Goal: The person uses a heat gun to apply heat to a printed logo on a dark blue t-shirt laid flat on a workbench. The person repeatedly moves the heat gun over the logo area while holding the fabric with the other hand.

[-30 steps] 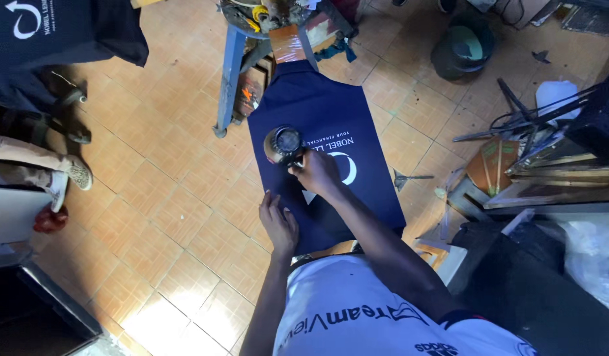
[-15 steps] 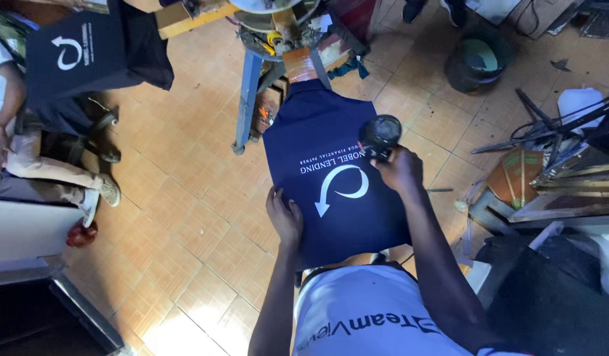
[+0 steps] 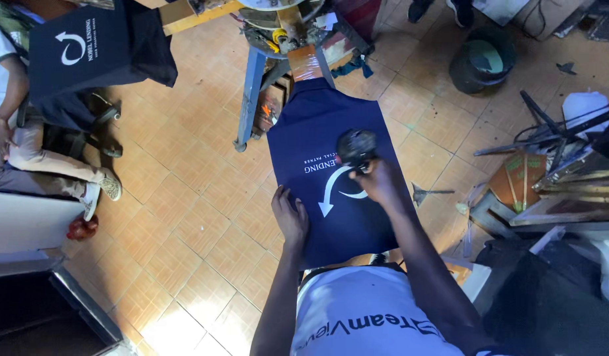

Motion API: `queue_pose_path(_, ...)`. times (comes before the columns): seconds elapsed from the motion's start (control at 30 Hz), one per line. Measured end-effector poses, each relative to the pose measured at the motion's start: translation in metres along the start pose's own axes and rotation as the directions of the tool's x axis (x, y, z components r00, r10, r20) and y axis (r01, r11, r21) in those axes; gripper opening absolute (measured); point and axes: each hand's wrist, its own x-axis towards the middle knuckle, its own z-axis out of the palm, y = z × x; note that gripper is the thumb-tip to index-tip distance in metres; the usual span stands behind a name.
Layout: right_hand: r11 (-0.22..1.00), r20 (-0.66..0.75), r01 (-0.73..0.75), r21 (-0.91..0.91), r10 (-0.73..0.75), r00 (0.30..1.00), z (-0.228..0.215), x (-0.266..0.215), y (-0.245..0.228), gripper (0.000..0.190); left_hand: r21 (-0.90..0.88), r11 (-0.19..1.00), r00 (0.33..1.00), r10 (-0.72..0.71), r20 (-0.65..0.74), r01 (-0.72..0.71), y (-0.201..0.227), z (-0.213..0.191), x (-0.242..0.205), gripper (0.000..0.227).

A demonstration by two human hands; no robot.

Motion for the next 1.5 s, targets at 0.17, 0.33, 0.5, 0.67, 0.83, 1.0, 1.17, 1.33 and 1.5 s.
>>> queue_pose_path(0.17, 0.983, 0.013, 0.18, -0.023, -0.179, 0.984, 0.032, -0.008, -0.054, 0.038, -0.004, 1.0, 1.0, -0.011, 0.021, 0.011, 0.001, -0.002, 0.0, 0.041)
queue_pose_path(0.33, 0.973, 0.132, 0.23, -0.017, -0.226, 0.965, 0.037, -0.007, -0.066, 0.038, 0.111, 0.994, 0.999, 0.003, 0.045, -0.008, 0.003, 0.006, 0.005, 0.049)
queue_pose_path(0.5, 0.99, 0.038, 0.138, -0.036, -0.137, 0.99, 0.027, 0.016, -0.037, 0.048, 0.307, 0.952, 0.988, -0.033, 0.152, -0.015, 0.012, 0.031, 0.033, 0.066)
queue_pose_path(0.67, 0.999, -0.174, 0.023, -0.045, -0.031, 0.984, 0.001, 0.027, 0.026, 0.035, 0.4, 0.911, 0.922, -0.07, 0.381, -0.097, 0.026, 0.066, 0.046, 0.074)
queue_pose_path(0.83, 0.99, -0.172, -0.102, -0.101, 0.083, 0.982, -0.021, 0.012, 0.063, 0.033, 0.219, 0.914, 0.833, 0.187, 0.522, -0.342, 0.065, 0.075, 0.008, 0.075)
queue_pose_path(1.0, 0.995, -0.067, -0.089, -0.048, 0.086, 0.994, -0.038, -0.027, 0.056, 0.032, -0.088, 0.939, 0.688, 0.306, 0.658, -0.333, 0.092, 0.007, -0.032, 0.055)
queue_pose_path(1.17, 1.0, 0.013, 0.022, -0.014, -0.022, 1.0, -0.016, -0.033, 0.039, 0.032, 0.102, 0.985, 0.894, 0.079, 0.442, -0.137, 0.031, -0.024, -0.055, 0.038)
queue_pose_path(1.33, 0.99, 0.126, 0.139, 0.019, -0.14, 0.982, -0.01, -0.051, 0.005, 0.033, 0.135, 0.991, 0.952, -0.059, 0.3, 0.019, 0.01, -0.051, -0.045, 0.035)
queue_pose_path(1.5, 0.972, 0.296, 0.23, 0.035, -0.23, 0.927, -0.002, -0.068, 0.01, 0.029, 0.154, 0.986, 0.921, -0.111, 0.374, 0.057, 0.008, -0.042, -0.043, 0.036)
